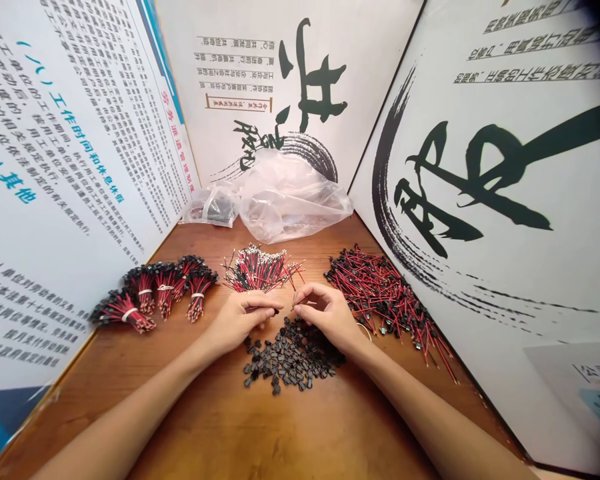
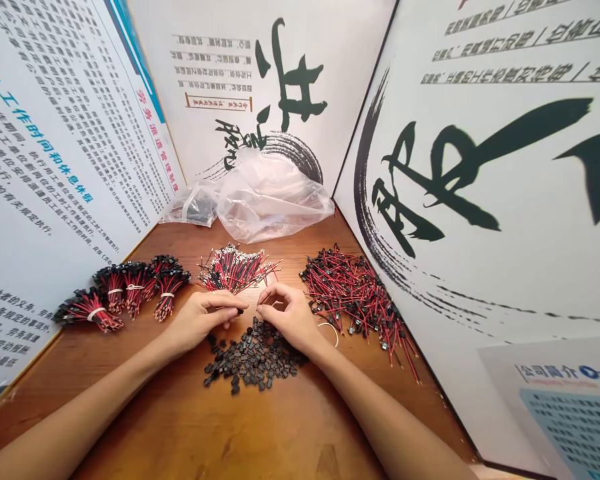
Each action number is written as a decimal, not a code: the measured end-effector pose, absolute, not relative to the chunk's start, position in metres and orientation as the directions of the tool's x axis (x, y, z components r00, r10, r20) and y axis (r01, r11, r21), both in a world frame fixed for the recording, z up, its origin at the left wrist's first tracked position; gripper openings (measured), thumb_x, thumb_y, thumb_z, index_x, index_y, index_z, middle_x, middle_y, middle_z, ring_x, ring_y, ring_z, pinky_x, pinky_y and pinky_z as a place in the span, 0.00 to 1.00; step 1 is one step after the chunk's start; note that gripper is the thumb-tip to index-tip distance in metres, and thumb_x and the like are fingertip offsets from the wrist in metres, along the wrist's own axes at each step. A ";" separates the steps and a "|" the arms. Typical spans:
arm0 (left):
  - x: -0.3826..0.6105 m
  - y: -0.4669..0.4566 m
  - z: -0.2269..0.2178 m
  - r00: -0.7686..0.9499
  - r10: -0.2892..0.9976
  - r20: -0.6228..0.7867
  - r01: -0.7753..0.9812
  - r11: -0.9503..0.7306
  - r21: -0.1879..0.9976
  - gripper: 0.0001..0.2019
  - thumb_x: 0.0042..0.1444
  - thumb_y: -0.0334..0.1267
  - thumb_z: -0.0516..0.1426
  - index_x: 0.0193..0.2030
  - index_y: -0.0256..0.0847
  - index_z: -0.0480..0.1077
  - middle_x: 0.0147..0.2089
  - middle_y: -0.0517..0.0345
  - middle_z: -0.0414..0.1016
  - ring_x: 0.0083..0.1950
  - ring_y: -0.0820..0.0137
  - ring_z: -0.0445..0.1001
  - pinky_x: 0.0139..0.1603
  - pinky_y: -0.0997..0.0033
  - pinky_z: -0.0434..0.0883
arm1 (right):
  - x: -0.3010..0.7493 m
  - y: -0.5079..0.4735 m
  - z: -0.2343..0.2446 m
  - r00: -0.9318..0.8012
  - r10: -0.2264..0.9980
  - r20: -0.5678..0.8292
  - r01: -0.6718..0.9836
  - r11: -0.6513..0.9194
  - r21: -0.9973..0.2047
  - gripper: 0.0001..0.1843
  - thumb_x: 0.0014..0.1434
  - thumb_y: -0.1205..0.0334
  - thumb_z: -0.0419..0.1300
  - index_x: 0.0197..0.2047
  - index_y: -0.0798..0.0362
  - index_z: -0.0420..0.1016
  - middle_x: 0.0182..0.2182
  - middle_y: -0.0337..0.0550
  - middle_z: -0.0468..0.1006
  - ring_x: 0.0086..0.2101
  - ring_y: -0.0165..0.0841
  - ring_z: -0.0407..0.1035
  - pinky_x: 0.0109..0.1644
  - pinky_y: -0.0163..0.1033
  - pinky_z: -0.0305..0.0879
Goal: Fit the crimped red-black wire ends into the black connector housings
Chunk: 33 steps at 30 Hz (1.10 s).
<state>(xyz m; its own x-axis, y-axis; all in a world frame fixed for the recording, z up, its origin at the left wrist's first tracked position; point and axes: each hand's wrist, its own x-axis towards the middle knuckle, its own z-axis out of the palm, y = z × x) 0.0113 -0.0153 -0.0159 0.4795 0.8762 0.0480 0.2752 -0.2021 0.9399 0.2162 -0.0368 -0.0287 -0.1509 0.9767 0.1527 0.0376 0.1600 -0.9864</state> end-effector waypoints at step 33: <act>0.024 -0.034 -0.012 0.468 0.883 -0.020 -0.278 0.169 0.945 0.13 0.44 0.35 0.70 0.32 0.33 0.72 0.22 0.55 0.78 0.20 0.71 0.75 0.19 0.77 0.73 | 0.205 -0.065 -0.021 -0.147 0.832 0.535 0.053 0.547 -0.836 0.06 0.57 0.71 0.59 0.34 0.50 0.72 0.30 0.41 0.77 0.31 0.33 0.72 0.36 0.39 0.69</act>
<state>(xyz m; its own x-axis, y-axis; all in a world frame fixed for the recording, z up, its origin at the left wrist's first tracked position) 0.0235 -0.0341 -0.0123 0.4684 0.8833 -0.0201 -0.2784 0.1692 0.9455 0.2055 -0.0647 -0.0208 -0.1474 0.8318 0.5352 0.0526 0.5469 -0.8355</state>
